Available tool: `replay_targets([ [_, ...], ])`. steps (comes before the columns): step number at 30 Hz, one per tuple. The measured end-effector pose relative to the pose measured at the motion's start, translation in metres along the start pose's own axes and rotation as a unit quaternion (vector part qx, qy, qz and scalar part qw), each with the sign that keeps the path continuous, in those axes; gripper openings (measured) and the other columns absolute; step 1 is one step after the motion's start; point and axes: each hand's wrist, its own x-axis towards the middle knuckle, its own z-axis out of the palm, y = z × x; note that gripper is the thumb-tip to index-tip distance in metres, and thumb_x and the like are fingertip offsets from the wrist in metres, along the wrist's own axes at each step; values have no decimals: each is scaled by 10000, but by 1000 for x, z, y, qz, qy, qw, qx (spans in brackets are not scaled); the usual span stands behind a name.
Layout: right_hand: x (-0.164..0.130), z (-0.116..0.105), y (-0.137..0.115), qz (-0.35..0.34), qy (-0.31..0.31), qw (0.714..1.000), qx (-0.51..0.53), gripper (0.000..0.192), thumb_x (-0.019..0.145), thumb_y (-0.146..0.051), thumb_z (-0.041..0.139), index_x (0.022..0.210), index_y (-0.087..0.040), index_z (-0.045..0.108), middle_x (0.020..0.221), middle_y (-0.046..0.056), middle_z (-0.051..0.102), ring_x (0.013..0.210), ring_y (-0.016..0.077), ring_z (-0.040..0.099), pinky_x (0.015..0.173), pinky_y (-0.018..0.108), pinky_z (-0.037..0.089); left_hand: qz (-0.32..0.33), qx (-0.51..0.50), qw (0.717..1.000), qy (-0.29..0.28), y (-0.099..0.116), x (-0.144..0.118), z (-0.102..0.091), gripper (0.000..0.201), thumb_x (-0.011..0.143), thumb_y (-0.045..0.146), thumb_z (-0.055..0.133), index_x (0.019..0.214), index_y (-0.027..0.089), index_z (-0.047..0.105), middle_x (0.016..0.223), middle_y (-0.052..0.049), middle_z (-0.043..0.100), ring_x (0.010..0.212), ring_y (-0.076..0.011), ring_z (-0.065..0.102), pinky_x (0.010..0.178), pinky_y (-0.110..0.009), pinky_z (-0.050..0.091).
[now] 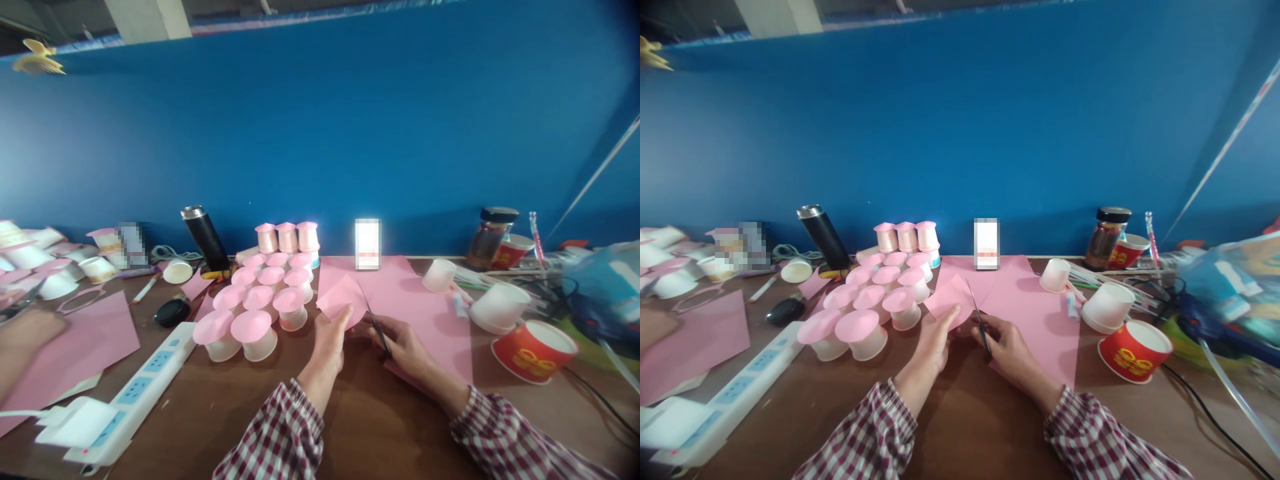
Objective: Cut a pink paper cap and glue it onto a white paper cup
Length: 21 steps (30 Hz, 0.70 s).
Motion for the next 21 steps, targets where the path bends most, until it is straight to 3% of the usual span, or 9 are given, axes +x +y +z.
replay_targets([
  [6, 0, 1, 5, 5, 6, 1000, 4, 445, 844, -435, 545, 1149, -121, 630, 603, -3, 582, 508, 111, 493, 535, 242, 452, 10, -12, 1000, -11, 0, 0, 0, 432, 620, 372, 764, 937, 97, 660, 848, -116, 707, 774, -219, 669, 675, -310, 521],
  [14, 1, -1, 8, -1, 2, 1000, 11, 437, 849, -428, 545, 1157, -129, 624, 621, -4, 583, 510, 110, 498, 542, 246, 462, 11, -5, 1000, -15, 4, -2, 2, 374, 630, 355, 759, 892, 102, 674, 800, -99, 708, 672, -184, 658, 637, -295, 514],
  [21, -1, -3, 0, -7, -5, 1000, 19, 376, 849, -417, 552, 1075, -140, 668, 626, 6, 591, 541, 118, 502, 557, 245, 456, 2, 15, 999, -48, 4, -3, 0, 409, 636, 388, 750, 895, 79, 686, 856, -146, 713, 731, -233, 672, 658, -327, 519],
])
